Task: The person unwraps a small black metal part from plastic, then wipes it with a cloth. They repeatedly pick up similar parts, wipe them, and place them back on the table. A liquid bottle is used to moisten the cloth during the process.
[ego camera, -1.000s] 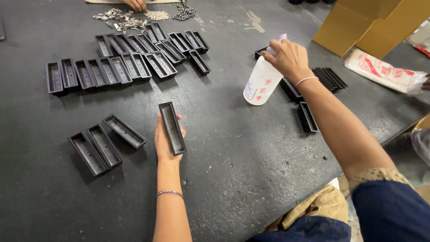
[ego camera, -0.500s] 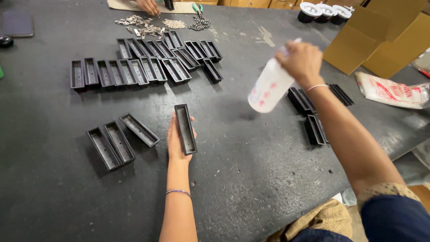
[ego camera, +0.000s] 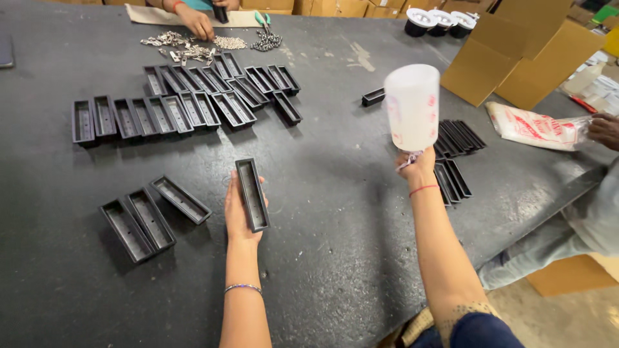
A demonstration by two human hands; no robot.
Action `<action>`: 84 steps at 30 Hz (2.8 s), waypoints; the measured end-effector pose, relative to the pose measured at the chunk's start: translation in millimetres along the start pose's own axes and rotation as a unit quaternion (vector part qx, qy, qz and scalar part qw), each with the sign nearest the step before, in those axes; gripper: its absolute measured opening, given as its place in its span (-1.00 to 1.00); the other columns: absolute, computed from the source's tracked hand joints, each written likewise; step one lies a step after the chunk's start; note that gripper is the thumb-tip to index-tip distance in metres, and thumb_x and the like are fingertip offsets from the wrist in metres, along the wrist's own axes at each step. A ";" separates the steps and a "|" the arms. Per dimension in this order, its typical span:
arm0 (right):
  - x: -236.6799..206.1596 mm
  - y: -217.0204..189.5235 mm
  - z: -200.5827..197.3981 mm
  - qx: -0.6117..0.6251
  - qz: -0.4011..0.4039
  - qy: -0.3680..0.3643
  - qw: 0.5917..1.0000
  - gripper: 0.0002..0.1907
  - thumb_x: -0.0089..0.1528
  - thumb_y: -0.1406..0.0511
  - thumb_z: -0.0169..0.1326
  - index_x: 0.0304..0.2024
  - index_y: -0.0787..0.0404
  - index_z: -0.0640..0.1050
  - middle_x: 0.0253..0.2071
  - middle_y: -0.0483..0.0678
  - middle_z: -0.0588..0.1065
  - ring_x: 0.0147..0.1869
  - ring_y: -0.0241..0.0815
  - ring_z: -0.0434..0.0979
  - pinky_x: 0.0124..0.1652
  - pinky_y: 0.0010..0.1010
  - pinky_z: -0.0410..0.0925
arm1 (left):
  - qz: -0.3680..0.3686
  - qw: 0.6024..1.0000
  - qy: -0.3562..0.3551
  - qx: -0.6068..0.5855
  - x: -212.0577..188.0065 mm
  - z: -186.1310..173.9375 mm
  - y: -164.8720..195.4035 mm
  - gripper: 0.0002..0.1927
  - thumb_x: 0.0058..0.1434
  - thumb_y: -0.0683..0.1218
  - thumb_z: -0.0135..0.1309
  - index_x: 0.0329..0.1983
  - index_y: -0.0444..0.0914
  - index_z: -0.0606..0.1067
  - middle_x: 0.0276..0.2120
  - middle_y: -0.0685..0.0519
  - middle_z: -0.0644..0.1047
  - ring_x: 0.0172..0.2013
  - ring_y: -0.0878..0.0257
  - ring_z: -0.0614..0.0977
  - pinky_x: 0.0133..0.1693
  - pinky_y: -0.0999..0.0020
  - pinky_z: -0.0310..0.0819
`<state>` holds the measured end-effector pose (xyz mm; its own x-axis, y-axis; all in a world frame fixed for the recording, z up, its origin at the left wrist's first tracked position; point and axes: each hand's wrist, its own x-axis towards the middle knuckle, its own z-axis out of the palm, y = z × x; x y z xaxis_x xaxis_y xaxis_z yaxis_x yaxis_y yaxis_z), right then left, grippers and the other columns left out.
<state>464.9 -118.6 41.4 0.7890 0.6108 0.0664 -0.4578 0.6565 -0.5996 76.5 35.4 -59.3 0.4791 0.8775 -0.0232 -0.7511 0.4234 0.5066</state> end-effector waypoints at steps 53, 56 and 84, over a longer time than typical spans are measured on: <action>-153.0 137.4 73.9 -0.353 0.115 -0.190 0.909 -0.59 0.34 0.33 0.10 0.25 0.19 0.49 0.17 -0.02 0.49 0.14 -0.22 0.50 0.06 -0.40 0.41 | -0.026 0.992 0.014 0.125 -10.9 6.5 -9.4 -0.66 0.48 0.10 -0.02 0.05 -0.21 0.57 -0.35 0.19 0.56 -0.45 0.45 0.54 -0.44 0.52 0.44; -166.1 134.5 82.0 -0.432 -0.018 -0.201 0.879 -0.63 0.33 0.45 0.14 0.20 0.22 0.51 0.11 -0.03 0.53 0.12 -0.23 0.51 0.06 -0.42 0.41 | -0.014 0.984 0.028 0.176 -14.4 12.5 -9.2 -0.68 0.44 0.06 0.01 0.08 -0.21 0.57 -0.28 0.20 0.59 -0.38 0.48 0.55 -0.36 0.54 0.47; -187.4 103.6 109.5 -0.523 -0.076 -0.387 0.756 -0.42 0.07 0.63 -0.02 0.10 0.14 0.56 0.01 0.03 0.52 0.06 0.01 0.59 -0.01 -0.32 0.45 | 0.014 0.984 0.053 0.170 -18.9 11.4 7.1 -0.65 0.41 0.08 0.07 0.10 -0.22 0.58 -0.25 0.17 0.61 -0.35 0.43 0.56 -0.33 0.52 0.46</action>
<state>224.7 -116.5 54.2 0.1384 0.9052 0.4017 0.5072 0.2836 -0.8138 67.2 19.2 -45.4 0.3979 0.9134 -0.0855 -0.5590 0.3153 0.7669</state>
